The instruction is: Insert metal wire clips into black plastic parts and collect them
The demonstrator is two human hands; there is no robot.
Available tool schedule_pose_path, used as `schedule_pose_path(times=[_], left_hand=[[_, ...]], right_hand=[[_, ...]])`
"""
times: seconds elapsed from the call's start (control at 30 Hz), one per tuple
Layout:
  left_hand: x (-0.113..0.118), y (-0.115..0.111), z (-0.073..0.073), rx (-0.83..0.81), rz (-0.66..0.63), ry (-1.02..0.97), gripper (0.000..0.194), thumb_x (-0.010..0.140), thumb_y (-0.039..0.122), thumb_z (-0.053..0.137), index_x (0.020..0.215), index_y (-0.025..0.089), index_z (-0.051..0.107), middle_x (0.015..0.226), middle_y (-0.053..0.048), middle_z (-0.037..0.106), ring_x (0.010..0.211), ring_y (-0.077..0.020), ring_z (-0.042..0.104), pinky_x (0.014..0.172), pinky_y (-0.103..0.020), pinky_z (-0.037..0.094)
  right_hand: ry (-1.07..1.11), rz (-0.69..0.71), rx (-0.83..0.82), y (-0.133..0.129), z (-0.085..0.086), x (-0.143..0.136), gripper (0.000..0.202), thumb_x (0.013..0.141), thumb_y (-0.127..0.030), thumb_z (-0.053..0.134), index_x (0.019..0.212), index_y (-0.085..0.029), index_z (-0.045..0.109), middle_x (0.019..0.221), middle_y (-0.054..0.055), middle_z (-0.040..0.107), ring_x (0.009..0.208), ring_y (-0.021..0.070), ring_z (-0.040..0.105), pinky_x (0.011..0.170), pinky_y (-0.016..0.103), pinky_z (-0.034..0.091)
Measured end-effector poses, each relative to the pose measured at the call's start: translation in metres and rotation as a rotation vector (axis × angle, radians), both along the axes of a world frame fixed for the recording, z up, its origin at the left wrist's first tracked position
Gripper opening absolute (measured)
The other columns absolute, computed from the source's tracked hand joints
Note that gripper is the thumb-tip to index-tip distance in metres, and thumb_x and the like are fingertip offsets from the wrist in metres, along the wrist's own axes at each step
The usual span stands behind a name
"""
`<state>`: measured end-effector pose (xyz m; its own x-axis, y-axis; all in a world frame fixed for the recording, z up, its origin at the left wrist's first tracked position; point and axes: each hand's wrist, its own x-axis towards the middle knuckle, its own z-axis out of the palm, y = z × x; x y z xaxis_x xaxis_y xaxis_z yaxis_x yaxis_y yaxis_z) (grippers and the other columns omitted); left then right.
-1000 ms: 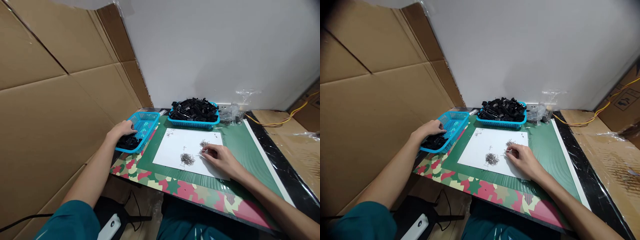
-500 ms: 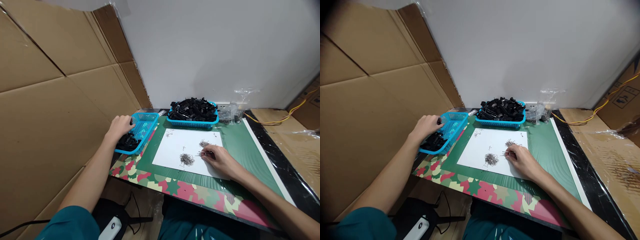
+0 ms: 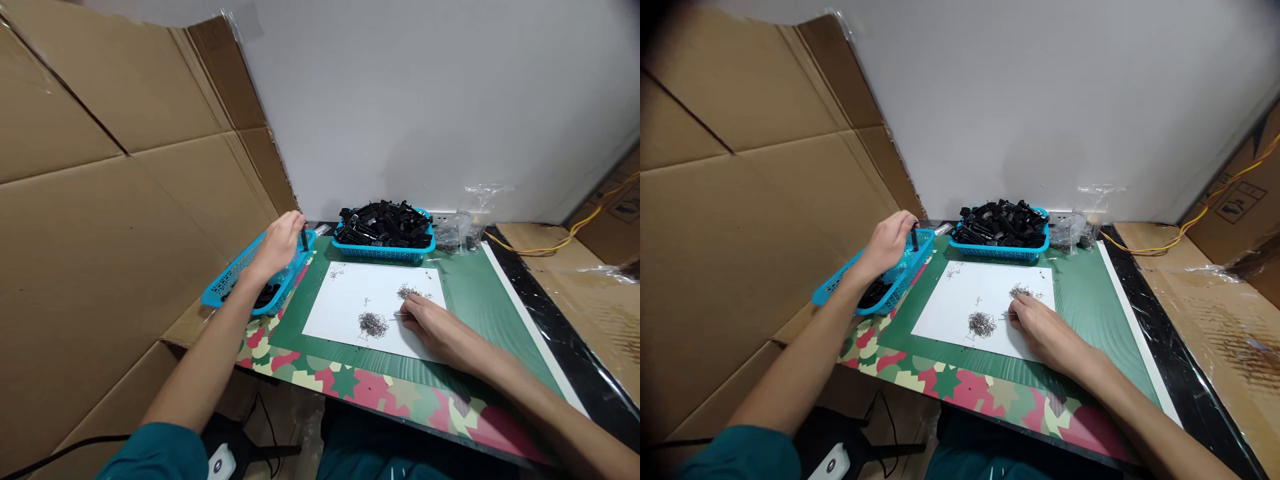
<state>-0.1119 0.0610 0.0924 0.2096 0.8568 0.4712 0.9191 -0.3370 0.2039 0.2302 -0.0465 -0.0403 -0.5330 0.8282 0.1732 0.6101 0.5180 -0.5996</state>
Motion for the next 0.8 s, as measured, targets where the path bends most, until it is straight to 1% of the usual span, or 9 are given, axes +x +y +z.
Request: schedule_pose_path(times=[0.1, 0.17, 0.27, 0.37, 0.43, 0.53, 0.63, 0.7, 0.8], left_hand=[[0.033, -0.003, -0.015, -0.108, -0.207, -0.335, 0.043, 0.108, 0.056, 0.041, 0.087, 0.020, 0.052, 0.073, 0.001, 0.050, 0.066, -0.0143, 0.045, 0.064, -0.028, 0.036], [0.057, -0.006, -0.029, -0.282, -0.369, -0.634, 0.049, 0.100, 0.066, 0.055, 0.085, 0.020, 0.052, 0.070, 0.003, 0.046, 0.062, -0.0123, 0.040, 0.059, -0.027, 0.032], [0.089, -0.010, -0.052, -0.423, -0.459, -0.767, 0.056, 0.092, 0.076, 0.059, 0.087, 0.021, 0.053, 0.067, 0.004, 0.046, 0.058, -0.0113, 0.042, 0.054, -0.026, 0.031], [0.111, -0.015, -0.073, -0.541, -0.498, -0.853, 0.058, 0.092, 0.080, 0.054, 0.091, 0.021, 0.052, 0.068, 0.002, 0.054, 0.053, -0.0100, 0.042, 0.050, -0.025, 0.032], [0.121, -0.020, -0.083, -0.610, -0.515, -0.892, 0.056, 0.092, 0.077, 0.055, 0.096, 0.022, 0.052, 0.072, 0.000, 0.059, 0.051, -0.0087, 0.042, 0.049, -0.024, 0.032], [0.126, -0.029, -0.093, -0.690, -0.519, -0.979, 0.047, 0.090, 0.066, 0.066, 0.103, 0.021, 0.055, 0.082, -0.001, 0.063, 0.053, -0.0073, 0.046, 0.050, -0.023, 0.033], [0.127, -0.036, -0.097, -0.778, -0.511, -1.109, 0.041, 0.085, 0.051, 0.078, 0.106, 0.021, 0.059, 0.090, -0.003, 0.066, 0.057, -0.0071, 0.050, 0.054, -0.023, 0.037], [0.127, -0.038, -0.100, -0.814, -0.503, -1.158, 0.045, 0.081, 0.044, 0.084, 0.113, 0.021, 0.062, 0.097, -0.004, 0.068, 0.060, -0.0075, 0.052, 0.056, -0.023, 0.039], [0.129, -0.040, -0.103, -0.821, -0.481, -1.180, 0.051, 0.077, 0.037, 0.088, 0.121, 0.020, 0.068, 0.100, -0.005, 0.067, 0.062, -0.0066, 0.051, 0.055, -0.022, 0.037]], right_hand=[[-0.032, 0.012, 0.012, -0.004, 0.002, 0.001, 0.020, 0.104, -0.019, 0.043, 0.090, -0.022, 0.056, 0.094, 0.007, 0.064, 0.077, 0.0201, 0.060, 0.069, 0.032, 0.047], [0.006, -0.001, -0.012, -0.004, 0.004, 0.004, 0.020, 0.106, -0.023, 0.041, 0.090, -0.022, 0.053, 0.093, 0.007, 0.064, 0.076, 0.0201, 0.058, 0.068, 0.033, 0.046], [0.139, -0.042, -0.091, -0.001, 0.010, 0.012, 0.020, 0.107, -0.030, 0.041, 0.092, -0.022, 0.052, 0.088, 0.004, 0.065, 0.073, 0.0186, 0.057, 0.067, 0.032, 0.045], [0.308, -0.102, -0.177, 0.007, 0.015, 0.022, 0.021, 0.104, -0.036, 0.048, 0.093, -0.021, 0.056, 0.084, 0.003, 0.066, 0.073, 0.0174, 0.057, 0.066, 0.030, 0.046], [0.460, -0.143, -0.246, 0.013, 0.016, 0.028, 0.023, 0.099, -0.042, 0.056, 0.097, -0.019, 0.061, 0.087, 0.005, 0.069, 0.077, 0.0185, 0.062, 0.068, 0.030, 0.049], [0.627, -0.199, -0.344, 0.021, 0.015, 0.035, 0.035, 0.090, -0.050, 0.068, 0.105, -0.017, 0.070, 0.096, 0.008, 0.076, 0.087, 0.0225, 0.070, 0.076, 0.034, 0.055], [0.681, -0.221, -0.383, 0.024, 0.018, 0.037, 0.037, 0.086, -0.053, 0.074, 0.098, -0.018, 0.075, 0.100, 0.009, 0.078, 0.091, 0.0235, 0.070, 0.081, 0.035, 0.055], [0.713, -0.221, -0.398, 0.023, 0.021, 0.038, 0.037, 0.085, -0.054, 0.077, 0.093, -0.018, 0.075, 0.094, 0.007, 0.077, 0.089, 0.0222, 0.069, 0.080, 0.034, 0.054], [0.765, -0.210, -0.417, 0.020, 0.025, 0.037, 0.036, 0.083, -0.052, 0.081, 0.091, -0.018, 0.074, 0.091, 0.006, 0.075, 0.083, 0.0196, 0.067, 0.074, 0.031, 0.051]])
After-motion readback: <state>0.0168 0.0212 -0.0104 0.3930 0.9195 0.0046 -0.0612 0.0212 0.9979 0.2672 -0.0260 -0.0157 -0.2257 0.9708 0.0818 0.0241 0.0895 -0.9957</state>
